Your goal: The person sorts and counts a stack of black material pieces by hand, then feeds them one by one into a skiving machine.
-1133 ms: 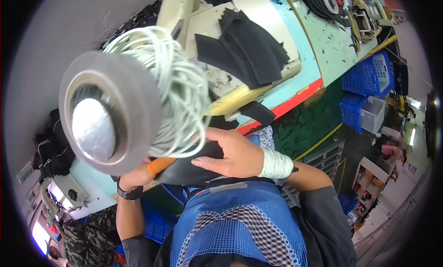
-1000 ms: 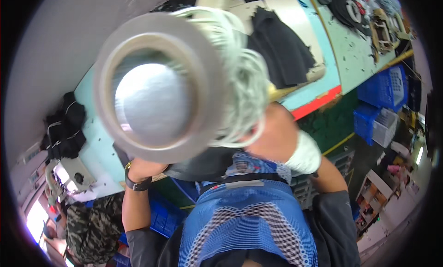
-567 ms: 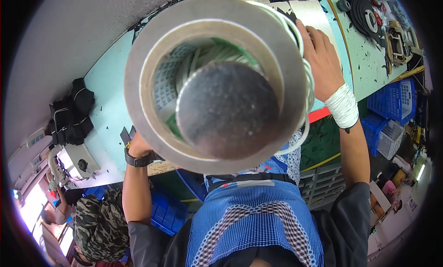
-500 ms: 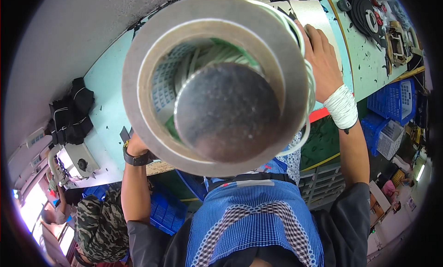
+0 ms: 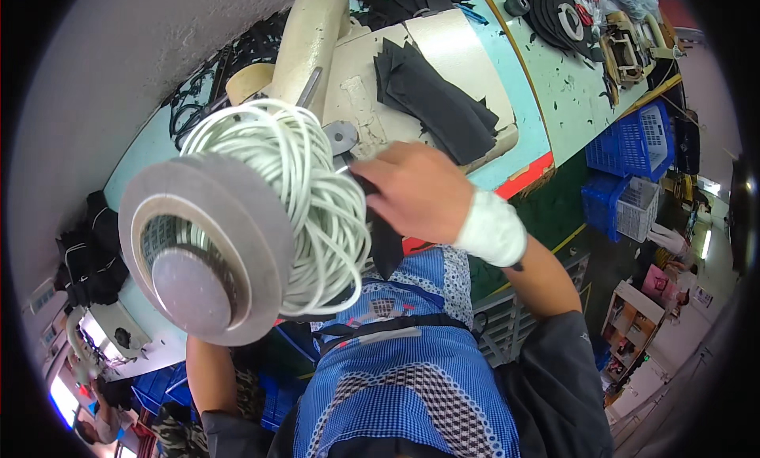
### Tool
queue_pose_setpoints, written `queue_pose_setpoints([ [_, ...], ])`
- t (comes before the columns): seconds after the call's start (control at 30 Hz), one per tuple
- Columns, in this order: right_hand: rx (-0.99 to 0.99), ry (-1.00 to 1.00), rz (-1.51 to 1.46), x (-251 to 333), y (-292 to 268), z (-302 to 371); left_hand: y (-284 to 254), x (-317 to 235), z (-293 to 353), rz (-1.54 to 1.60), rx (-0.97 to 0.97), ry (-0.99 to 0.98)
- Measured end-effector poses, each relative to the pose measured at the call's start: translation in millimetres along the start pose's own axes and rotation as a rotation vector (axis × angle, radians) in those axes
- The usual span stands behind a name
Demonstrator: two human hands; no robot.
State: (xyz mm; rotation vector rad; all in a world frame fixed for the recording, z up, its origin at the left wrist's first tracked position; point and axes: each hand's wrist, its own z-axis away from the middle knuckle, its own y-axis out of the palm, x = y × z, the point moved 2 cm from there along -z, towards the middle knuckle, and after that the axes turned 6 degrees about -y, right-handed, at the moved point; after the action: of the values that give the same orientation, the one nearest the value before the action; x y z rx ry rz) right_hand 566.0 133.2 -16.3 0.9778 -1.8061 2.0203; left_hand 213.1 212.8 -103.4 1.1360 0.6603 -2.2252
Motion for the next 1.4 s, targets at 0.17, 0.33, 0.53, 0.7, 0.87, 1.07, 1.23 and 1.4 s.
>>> queue_pose_setpoints([
  [0.17, 0.134, 0.066, -0.45, 0.7, -31.0, 30.2, -10.1, 7.3, 15.0, 0.038, -0.064, -0.051],
  [0.33, -0.126, -0.105, -0.287, -3.8, 0.8, 7.4, -5.6, 13.8, 11.5, 0.061, -0.062, -0.062],
  [0.53, -0.424, 0.033, 0.084, 6.9, -53.5, 25.7, 20.1, 20.3, 25.6, 0.095, -0.057, -0.096],
  [0.7, -0.442, 0.006, 0.756, -41.5, -45.4, 30.4, 91.1, -38.8, 21.5, 0.376, 0.193, -0.033],
  [0.87, -0.451, 0.038, 0.599, -42.7, -32.0, 25.0, 129.2, -74.6, 62.8, 0.489, 0.347, -0.11],
  [1.07, -0.452, 0.092, 0.534, -38.7, -29.4, 26.0, 129.7, -78.7, 71.8, 0.393, 0.275, -0.022],
  [1.23, -0.3, -0.223, 0.397, 42.7, -22.4, 46.2, 136.2, -135.0, 57.9, 0.072, 0.073, 0.352],
  [1.4, -0.207, -0.201, -0.13, 72.8, -10.8, 50.4, 127.0, -150.7, 43.7, -0.375, 0.085, 0.346],
])
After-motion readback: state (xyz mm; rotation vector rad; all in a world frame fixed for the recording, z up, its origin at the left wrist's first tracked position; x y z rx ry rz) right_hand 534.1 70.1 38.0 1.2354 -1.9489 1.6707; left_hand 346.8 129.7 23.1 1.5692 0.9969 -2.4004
